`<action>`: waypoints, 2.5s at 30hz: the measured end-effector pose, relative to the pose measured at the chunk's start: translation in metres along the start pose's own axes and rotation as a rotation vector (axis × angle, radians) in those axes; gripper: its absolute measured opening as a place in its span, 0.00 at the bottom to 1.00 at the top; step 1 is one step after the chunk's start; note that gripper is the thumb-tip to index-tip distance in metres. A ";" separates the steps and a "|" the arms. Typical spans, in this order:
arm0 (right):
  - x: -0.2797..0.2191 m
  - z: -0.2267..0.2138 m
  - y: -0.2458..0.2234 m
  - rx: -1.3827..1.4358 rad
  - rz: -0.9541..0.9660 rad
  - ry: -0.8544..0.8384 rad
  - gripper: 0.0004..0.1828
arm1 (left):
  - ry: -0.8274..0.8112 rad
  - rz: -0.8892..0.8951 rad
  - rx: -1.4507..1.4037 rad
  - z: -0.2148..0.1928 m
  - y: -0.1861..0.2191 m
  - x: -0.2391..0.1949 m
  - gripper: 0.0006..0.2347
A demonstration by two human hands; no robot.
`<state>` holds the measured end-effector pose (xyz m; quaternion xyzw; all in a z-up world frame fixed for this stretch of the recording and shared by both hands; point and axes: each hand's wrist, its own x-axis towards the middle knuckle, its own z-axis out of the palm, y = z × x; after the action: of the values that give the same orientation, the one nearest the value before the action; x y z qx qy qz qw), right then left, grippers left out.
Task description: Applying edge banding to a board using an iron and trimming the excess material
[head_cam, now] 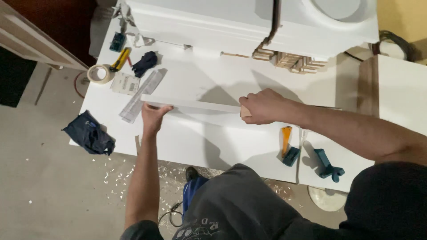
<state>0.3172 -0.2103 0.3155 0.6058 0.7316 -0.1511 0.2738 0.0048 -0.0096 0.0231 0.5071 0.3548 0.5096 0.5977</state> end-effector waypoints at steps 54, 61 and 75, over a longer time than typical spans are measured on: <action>-0.090 0.055 0.065 0.194 0.265 -0.095 0.32 | -0.108 0.106 -0.013 -0.033 -0.040 0.016 0.42; -0.122 0.134 0.102 0.169 0.304 -0.181 0.34 | -0.099 0.129 -0.009 -0.015 0.010 0.014 0.36; -0.111 0.604 0.071 -0.252 0.148 0.778 0.15 | -0.122 0.150 0.156 -0.013 0.048 0.003 0.35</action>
<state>0.5305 -0.6179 -0.0974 0.6303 0.7479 0.1997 0.0591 -0.0186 -0.0047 0.0663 0.6072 0.3173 0.4918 0.5374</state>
